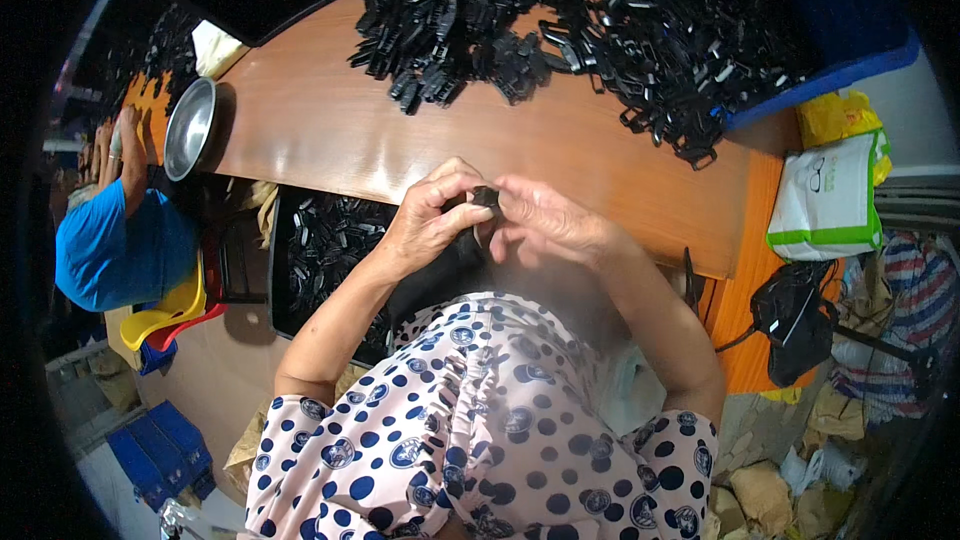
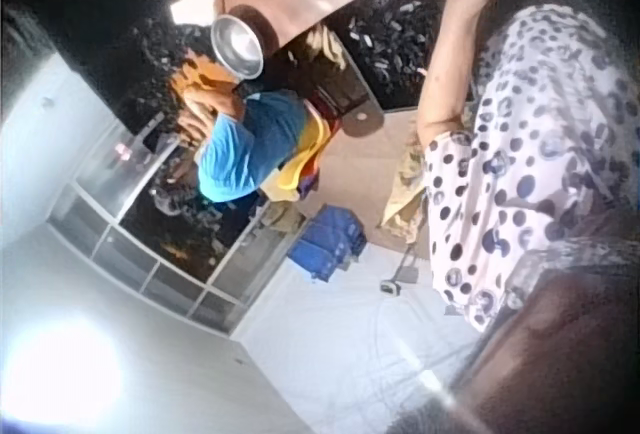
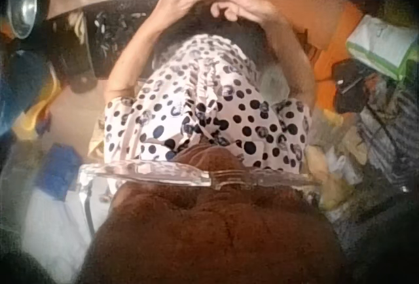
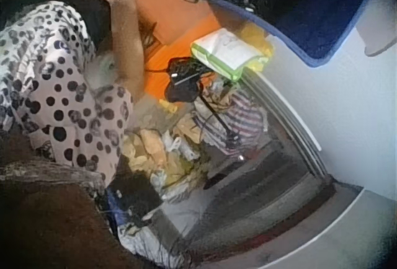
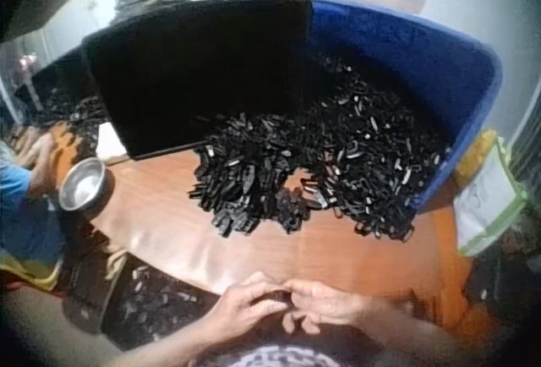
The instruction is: The person assembles or inspects small black plastic buckle components by hand at a workstation.
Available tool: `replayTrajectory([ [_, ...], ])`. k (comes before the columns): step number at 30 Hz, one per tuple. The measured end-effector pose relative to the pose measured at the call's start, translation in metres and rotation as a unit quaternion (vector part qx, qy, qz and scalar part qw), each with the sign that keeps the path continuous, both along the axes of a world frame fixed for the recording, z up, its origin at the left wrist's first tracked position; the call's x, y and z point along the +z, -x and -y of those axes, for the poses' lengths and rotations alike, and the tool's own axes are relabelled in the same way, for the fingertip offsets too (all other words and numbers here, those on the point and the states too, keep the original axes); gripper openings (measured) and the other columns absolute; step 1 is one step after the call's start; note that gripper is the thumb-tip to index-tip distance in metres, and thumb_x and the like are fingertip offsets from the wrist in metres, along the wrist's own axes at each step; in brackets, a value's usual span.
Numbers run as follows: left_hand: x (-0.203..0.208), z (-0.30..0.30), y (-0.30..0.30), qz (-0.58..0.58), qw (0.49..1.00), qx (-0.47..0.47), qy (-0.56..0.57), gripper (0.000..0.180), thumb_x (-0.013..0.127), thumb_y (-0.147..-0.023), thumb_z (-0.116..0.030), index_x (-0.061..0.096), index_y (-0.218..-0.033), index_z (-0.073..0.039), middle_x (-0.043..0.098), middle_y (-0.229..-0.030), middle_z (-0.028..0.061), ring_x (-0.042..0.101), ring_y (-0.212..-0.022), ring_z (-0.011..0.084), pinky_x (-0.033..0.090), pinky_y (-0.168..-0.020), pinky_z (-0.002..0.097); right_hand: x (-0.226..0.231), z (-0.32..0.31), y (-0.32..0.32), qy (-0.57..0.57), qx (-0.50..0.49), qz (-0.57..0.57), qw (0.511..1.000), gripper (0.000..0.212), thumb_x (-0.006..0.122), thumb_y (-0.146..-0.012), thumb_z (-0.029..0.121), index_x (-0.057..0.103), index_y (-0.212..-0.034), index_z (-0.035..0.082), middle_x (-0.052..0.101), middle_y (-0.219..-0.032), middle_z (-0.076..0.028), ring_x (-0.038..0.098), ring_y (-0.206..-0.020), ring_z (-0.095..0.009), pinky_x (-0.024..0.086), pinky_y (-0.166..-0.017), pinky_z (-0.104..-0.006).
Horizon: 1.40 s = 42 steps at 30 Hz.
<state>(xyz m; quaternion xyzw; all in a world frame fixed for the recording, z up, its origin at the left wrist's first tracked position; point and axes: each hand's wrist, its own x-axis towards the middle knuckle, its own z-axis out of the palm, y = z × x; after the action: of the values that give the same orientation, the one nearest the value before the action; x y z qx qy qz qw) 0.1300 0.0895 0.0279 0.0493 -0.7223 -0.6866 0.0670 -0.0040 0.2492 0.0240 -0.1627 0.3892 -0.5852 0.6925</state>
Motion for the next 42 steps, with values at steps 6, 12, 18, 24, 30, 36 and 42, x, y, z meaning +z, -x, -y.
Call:
replayTrajectory([
  [6,0.003,0.013,-0.051,0.022,0.987,0.042,-0.156,0.013,0.06,-0.084,-0.006,0.066,-0.093,0.001,0.052,-0.118,0.0121,0.055,-0.102,0.0178,0.045,-0.088,0.0305,0.009,0.026,-0.043,0.036,0.078,0.093,0.992,0.06,0.053,-0.092,0.041,0.034,-0.134,0.002,0.056,-0.096,-0.017,0.062,-0.076,-0.02,0.049,-0.045,-0.0184],
  [12,-0.01,0.016,-0.086,0.008,0.973,0.155,-0.173,0.021,0.057,-0.085,-0.006,0.063,-0.104,-0.001,0.053,-0.117,0.0094,0.057,-0.093,0.0151,0.048,-0.081,0.0269,-0.004,0.058,-0.086,0.006,0.03,-0.019,0.999,0.03,0.049,-0.097,0.034,0.055,-0.096,0.004,0.057,-0.07,-0.001,0.053,-0.051,-0.005,0.036,-0.039,-0.0145],
  [18,-0.014,0.041,-0.119,0.037,0.977,0.209,-0.002,0.018,0.062,-0.077,-0.002,0.064,-0.094,0.0,0.058,-0.102,0.0078,0.056,-0.095,0.017,0.045,-0.082,0.0284,0.002,0.074,-0.081,-0.01,0.083,-0.211,0.974,0.035,0.06,-0.091,0.028,0.052,-0.11,0.001,0.06,-0.087,-0.006,0.059,-0.064,-0.01,0.046,-0.053,-0.0233],
  [24,0.002,0.098,-0.159,0.279,0.813,0.242,0.45,0.025,0.07,-0.076,-0.014,0.062,-0.097,-0.002,0.06,-0.094,0.0121,0.06,-0.084,0.0274,0.047,-0.07,0.0345,-0.014,0.054,0.063,-0.046,-0.141,-0.742,0.654,0.03,0.063,-0.084,0.013,0.056,-0.111,0.001,0.058,-0.102,-0.011,0.06,-0.085,-0.026,0.05,-0.076,-0.0346],
  [30,0.001,0.099,-0.053,0.108,0.811,0.223,0.53,0.022,0.066,-0.083,-0.012,0.062,-0.103,-0.005,0.061,-0.091,0.0116,0.063,-0.072,0.0277,0.049,-0.064,0.0349,-0.018,0.066,0.133,-0.085,-0.09,-0.911,0.392,0.026,0.055,-0.08,0.0,0.056,-0.106,0.0,0.054,-0.097,-0.014,0.055,-0.09,-0.031,0.051,-0.074,-0.0388],
  [36,-0.002,0.089,0.034,0.091,0.838,0.166,0.511,0.025,0.063,-0.082,-0.011,0.06,-0.106,-0.007,0.059,-0.094,0.0119,0.061,-0.082,0.0323,0.049,-0.07,0.0403,-0.028,0.094,0.09,-0.026,-0.096,-0.858,0.504,0.027,0.052,-0.082,0.001,0.056,-0.109,0.0,0.054,-0.101,-0.018,0.058,-0.096,-0.033,0.053,-0.074,-0.041],
  [42,-0.023,0.101,0.052,0.115,0.839,0.18,0.501,0.018,0.062,-0.082,-0.013,0.059,-0.098,-0.008,0.059,-0.095,0.0134,0.061,-0.086,0.0361,0.049,-0.072,0.0437,-0.023,0.087,0.091,0.069,-0.09,-0.8,0.589,0.023,0.061,-0.081,0.003,0.058,-0.103,0.002,0.057,-0.095,-0.014,0.06,-0.085,-0.03,0.053,-0.068,-0.0382],
])
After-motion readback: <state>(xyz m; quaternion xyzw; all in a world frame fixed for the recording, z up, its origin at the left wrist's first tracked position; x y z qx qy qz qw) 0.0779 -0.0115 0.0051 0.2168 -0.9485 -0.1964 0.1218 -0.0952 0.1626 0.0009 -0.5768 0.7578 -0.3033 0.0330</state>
